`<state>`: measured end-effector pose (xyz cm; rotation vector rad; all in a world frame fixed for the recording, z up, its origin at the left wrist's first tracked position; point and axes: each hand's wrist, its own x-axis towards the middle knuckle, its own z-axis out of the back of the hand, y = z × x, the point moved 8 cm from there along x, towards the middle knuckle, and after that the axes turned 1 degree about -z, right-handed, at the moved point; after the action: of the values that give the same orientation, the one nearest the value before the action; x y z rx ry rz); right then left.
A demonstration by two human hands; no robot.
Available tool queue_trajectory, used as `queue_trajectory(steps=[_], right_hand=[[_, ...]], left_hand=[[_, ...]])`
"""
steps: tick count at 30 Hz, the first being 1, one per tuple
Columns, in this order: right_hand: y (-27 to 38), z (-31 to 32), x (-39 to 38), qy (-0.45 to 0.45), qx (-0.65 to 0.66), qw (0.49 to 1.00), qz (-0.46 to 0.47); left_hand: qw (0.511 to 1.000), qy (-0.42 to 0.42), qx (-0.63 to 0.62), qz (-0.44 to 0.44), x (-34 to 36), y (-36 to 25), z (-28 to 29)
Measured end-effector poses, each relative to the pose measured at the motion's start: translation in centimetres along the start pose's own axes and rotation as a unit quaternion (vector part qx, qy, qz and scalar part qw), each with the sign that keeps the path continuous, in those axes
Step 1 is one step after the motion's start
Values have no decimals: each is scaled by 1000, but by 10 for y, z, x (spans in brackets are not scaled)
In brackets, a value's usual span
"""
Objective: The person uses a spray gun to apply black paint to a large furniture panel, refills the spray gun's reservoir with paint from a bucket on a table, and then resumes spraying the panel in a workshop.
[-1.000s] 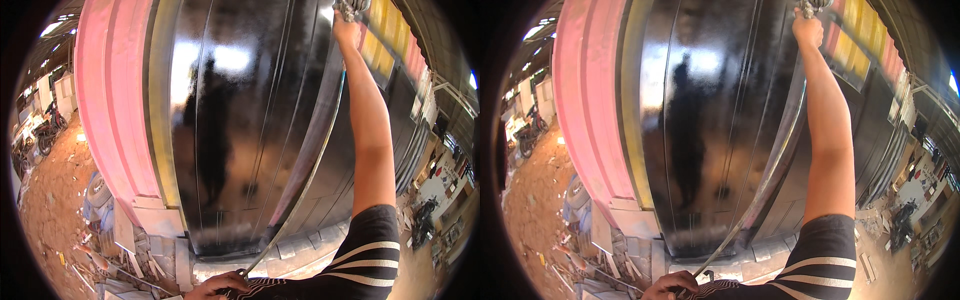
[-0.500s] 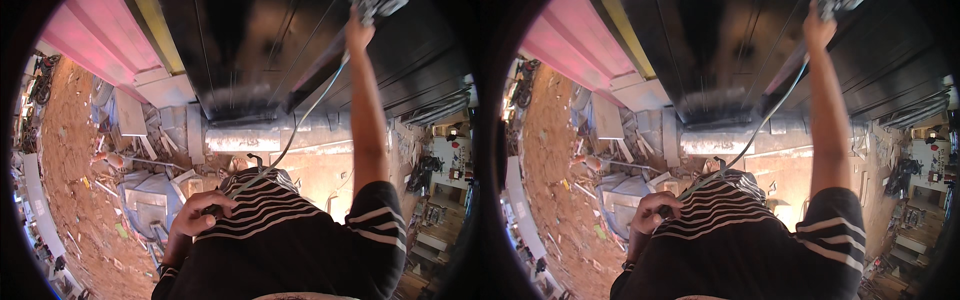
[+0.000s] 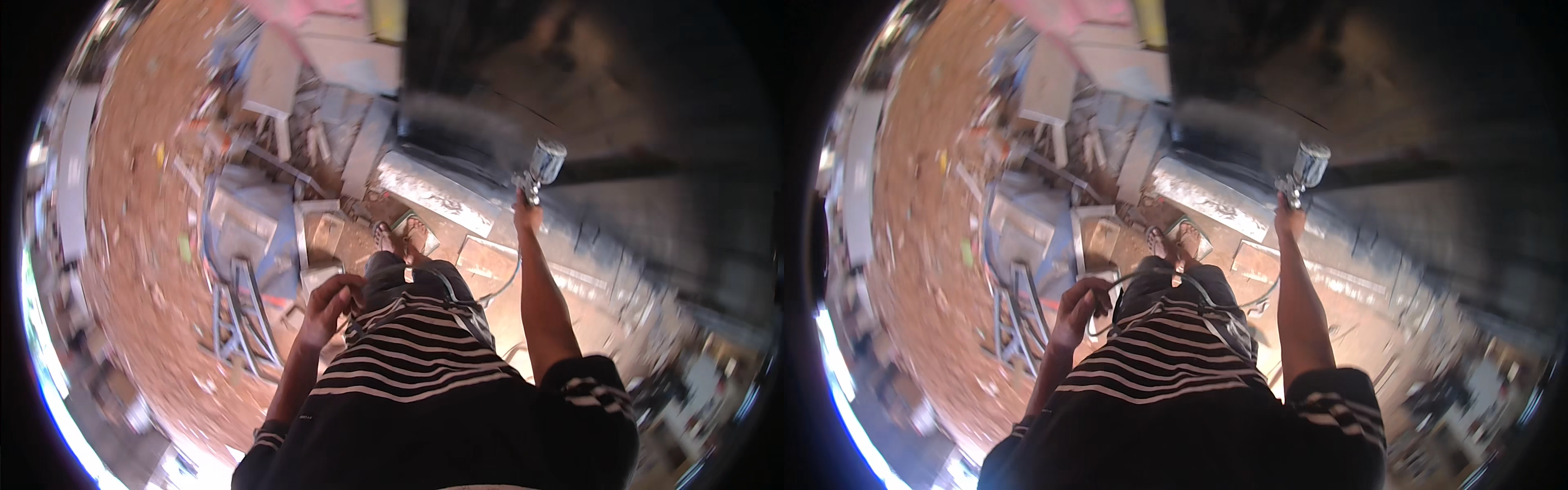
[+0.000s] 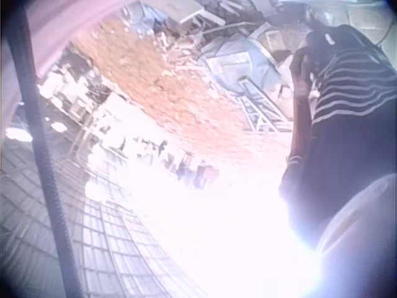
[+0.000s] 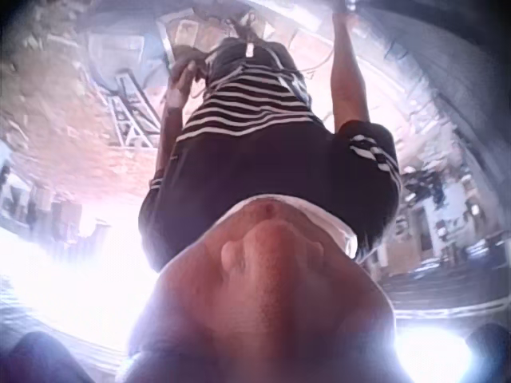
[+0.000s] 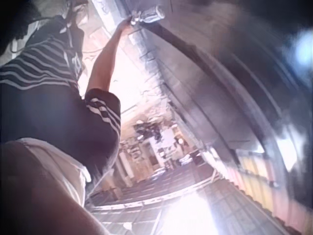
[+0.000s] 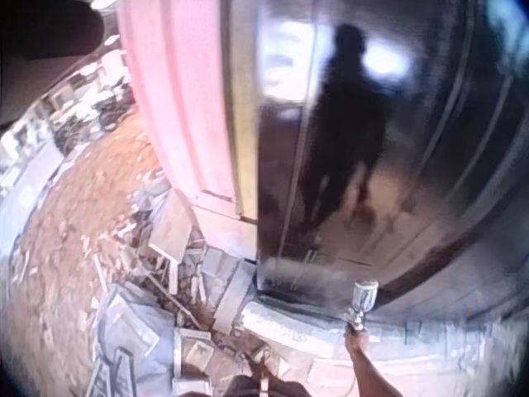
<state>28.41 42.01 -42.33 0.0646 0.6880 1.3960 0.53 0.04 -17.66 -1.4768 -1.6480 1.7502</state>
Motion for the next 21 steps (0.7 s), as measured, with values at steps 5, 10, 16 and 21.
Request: queue_trajectory(steps=[5, 10, 16, 21], right_hand=[[79, -29, -41, 158, 76, 965, 197], [204, -84, -176, 313, 159, 861, 369], [228, -91, -264, 459, 158, 705, 517], [182, -99, -403, 566, 211, 592, 533]], left_hand=[[966, -258, -23, 28, -39, 136, 33], [881, -435, -82, 167, -160, 270, 31], [801, -541, -124, 224, -241, 423, -146], [725, -646, -129, 202, -282, 547, -250]])
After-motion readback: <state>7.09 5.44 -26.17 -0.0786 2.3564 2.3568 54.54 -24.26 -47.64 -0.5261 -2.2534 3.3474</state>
